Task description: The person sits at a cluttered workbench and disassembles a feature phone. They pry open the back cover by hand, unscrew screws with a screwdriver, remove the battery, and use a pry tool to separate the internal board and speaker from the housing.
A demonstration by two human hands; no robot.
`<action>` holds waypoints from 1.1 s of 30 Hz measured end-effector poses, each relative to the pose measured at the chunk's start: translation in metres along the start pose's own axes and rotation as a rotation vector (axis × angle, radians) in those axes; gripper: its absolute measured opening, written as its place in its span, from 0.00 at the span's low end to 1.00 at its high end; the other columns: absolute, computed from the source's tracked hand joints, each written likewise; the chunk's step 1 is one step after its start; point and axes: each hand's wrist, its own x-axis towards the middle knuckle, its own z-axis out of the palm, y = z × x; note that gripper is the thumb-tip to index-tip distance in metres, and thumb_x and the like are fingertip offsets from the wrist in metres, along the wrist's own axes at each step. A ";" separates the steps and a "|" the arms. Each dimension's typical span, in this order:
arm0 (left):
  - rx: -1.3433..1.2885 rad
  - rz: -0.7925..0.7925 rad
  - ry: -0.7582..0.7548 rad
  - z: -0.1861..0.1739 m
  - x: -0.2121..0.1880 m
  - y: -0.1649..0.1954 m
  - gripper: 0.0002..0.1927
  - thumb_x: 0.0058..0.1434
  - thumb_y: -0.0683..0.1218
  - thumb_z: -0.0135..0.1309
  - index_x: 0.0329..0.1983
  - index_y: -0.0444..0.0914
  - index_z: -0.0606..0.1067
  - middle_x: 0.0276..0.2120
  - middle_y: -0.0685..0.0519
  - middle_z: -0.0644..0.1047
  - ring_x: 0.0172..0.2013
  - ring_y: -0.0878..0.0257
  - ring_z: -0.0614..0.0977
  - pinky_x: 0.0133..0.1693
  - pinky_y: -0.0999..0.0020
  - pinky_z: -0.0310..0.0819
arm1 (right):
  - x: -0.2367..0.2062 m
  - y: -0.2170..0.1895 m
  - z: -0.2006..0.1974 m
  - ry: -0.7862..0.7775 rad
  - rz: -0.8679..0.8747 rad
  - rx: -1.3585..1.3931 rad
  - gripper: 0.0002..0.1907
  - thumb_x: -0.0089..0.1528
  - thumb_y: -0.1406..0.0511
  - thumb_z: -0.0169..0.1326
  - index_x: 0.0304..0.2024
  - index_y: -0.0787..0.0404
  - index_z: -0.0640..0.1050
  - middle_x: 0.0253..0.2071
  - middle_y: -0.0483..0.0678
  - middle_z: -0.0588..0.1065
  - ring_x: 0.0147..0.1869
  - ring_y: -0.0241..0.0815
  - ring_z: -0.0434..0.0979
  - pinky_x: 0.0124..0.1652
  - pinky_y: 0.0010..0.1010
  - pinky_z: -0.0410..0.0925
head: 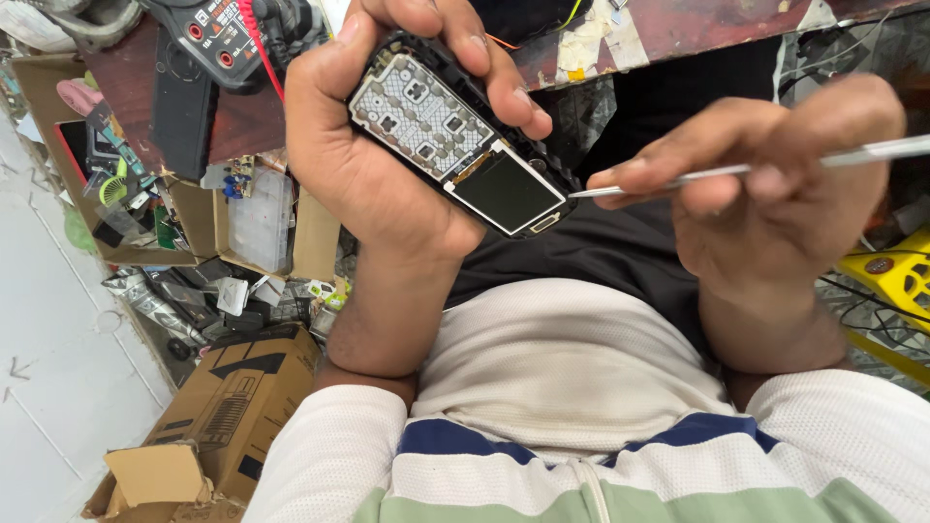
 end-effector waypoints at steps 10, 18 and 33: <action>0.035 0.014 -0.038 0.006 -0.009 -0.005 0.18 0.80 0.51 0.39 0.44 0.31 0.68 0.36 0.42 0.71 0.31 0.50 0.77 0.37 0.52 0.77 | 0.042 -0.019 0.024 -0.301 -0.373 -0.318 0.13 0.64 0.69 0.55 0.38 0.63 0.62 0.41 0.65 0.75 0.46 0.61 0.84 0.46 0.55 0.82; 0.075 -0.013 -0.030 0.011 -0.013 0.001 0.17 0.79 0.50 0.39 0.44 0.30 0.68 0.34 0.41 0.71 0.32 0.49 0.78 0.38 0.52 0.78 | 0.031 -0.030 0.021 -0.445 -0.352 -0.530 0.15 0.60 0.71 0.61 0.31 0.62 0.65 0.39 0.63 0.77 0.47 0.61 0.84 0.42 0.48 0.81; 0.120 -0.103 -0.164 0.001 -0.008 0.002 0.20 0.79 0.50 0.40 0.46 0.27 0.70 0.36 0.37 0.72 0.31 0.46 0.79 0.36 0.54 0.79 | 0.005 -0.002 0.005 0.023 0.148 0.036 0.15 0.67 0.71 0.56 0.41 0.60 0.60 0.35 0.55 0.74 0.43 0.51 0.86 0.41 0.44 0.85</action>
